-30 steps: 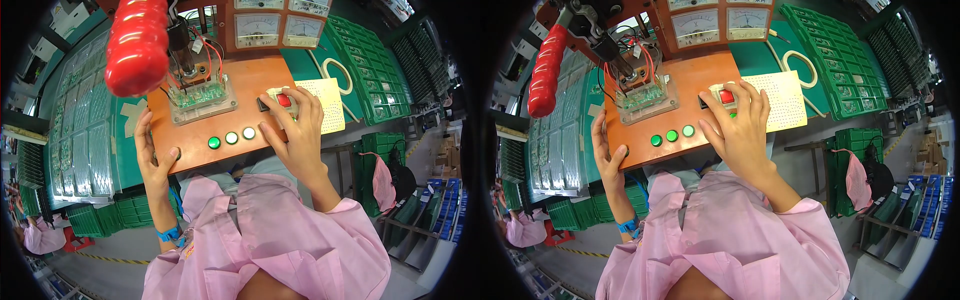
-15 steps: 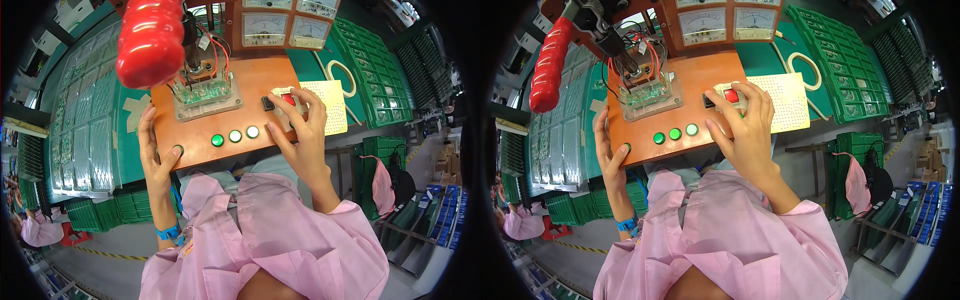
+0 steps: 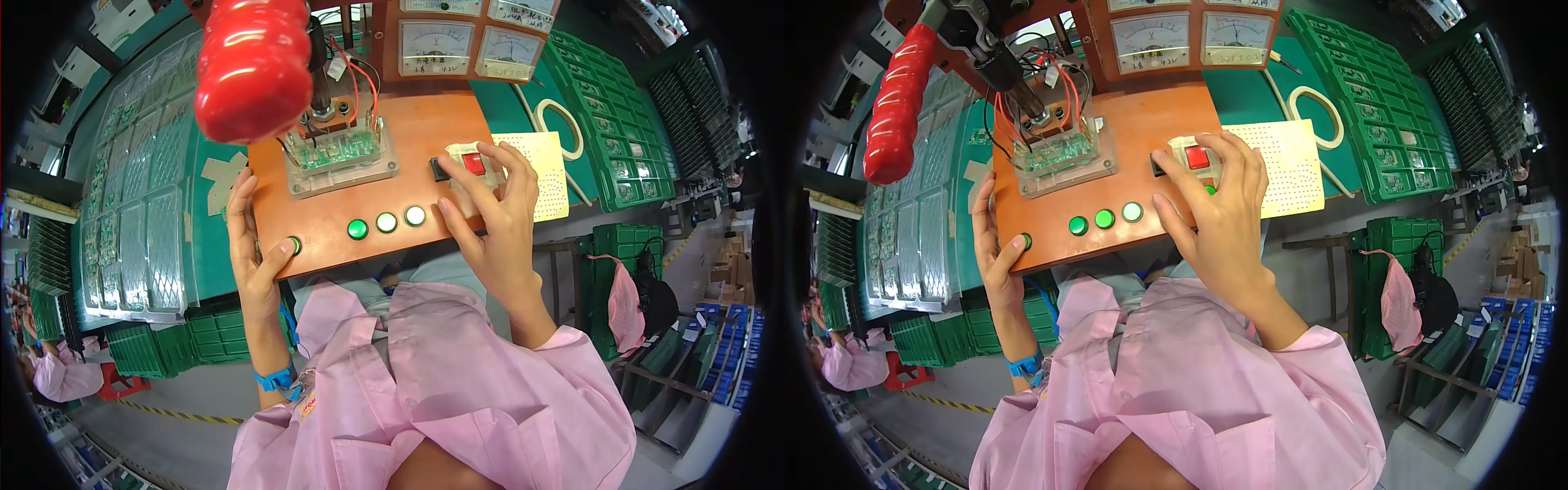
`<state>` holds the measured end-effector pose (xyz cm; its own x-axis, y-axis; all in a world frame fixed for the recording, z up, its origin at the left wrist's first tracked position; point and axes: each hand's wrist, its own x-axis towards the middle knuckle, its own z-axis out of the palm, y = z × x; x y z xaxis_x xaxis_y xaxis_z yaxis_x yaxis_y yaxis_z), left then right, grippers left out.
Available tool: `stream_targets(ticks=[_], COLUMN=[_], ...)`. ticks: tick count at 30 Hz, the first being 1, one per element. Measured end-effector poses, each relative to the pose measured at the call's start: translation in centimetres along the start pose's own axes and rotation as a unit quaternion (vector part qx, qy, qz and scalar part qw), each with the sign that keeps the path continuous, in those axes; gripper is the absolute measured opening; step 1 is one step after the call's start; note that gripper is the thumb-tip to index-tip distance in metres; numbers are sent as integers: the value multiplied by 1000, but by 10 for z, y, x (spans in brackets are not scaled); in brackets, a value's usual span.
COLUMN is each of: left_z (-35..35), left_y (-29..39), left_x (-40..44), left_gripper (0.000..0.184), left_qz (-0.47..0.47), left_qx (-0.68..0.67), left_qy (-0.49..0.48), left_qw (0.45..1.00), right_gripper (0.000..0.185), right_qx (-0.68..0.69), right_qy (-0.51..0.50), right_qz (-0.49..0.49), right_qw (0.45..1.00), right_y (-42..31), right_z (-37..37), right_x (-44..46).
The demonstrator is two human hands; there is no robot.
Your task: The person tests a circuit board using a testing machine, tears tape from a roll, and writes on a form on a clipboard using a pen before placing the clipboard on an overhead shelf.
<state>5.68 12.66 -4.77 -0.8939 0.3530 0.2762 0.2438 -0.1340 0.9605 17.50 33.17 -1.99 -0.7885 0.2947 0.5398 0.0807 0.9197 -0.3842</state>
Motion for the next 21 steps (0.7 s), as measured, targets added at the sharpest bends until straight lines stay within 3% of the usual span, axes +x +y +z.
stream_targets(ticks=[3, 8, 21], left_z=[0, 0, -1], left_y=[-1, 0, 0], left_x=[0, 0, 0], left_gripper=[70, 70, 68], left_qz=[-5, -6, -2], left_qx=[-2, 4, 7], left_qy=[5, 3, 0], left_qw=[1000, 1000, 1000], right_gripper=[37, 35, 35], right_qx=[-103, -138, -113], right_qy=[7, 20, 22], right_qz=[-33, -40, -37], right_qw=[994, 989, 993], right_y=[-2, -5, -4], right_z=[2, 6, 9], right_x=[-3, -9, -11])
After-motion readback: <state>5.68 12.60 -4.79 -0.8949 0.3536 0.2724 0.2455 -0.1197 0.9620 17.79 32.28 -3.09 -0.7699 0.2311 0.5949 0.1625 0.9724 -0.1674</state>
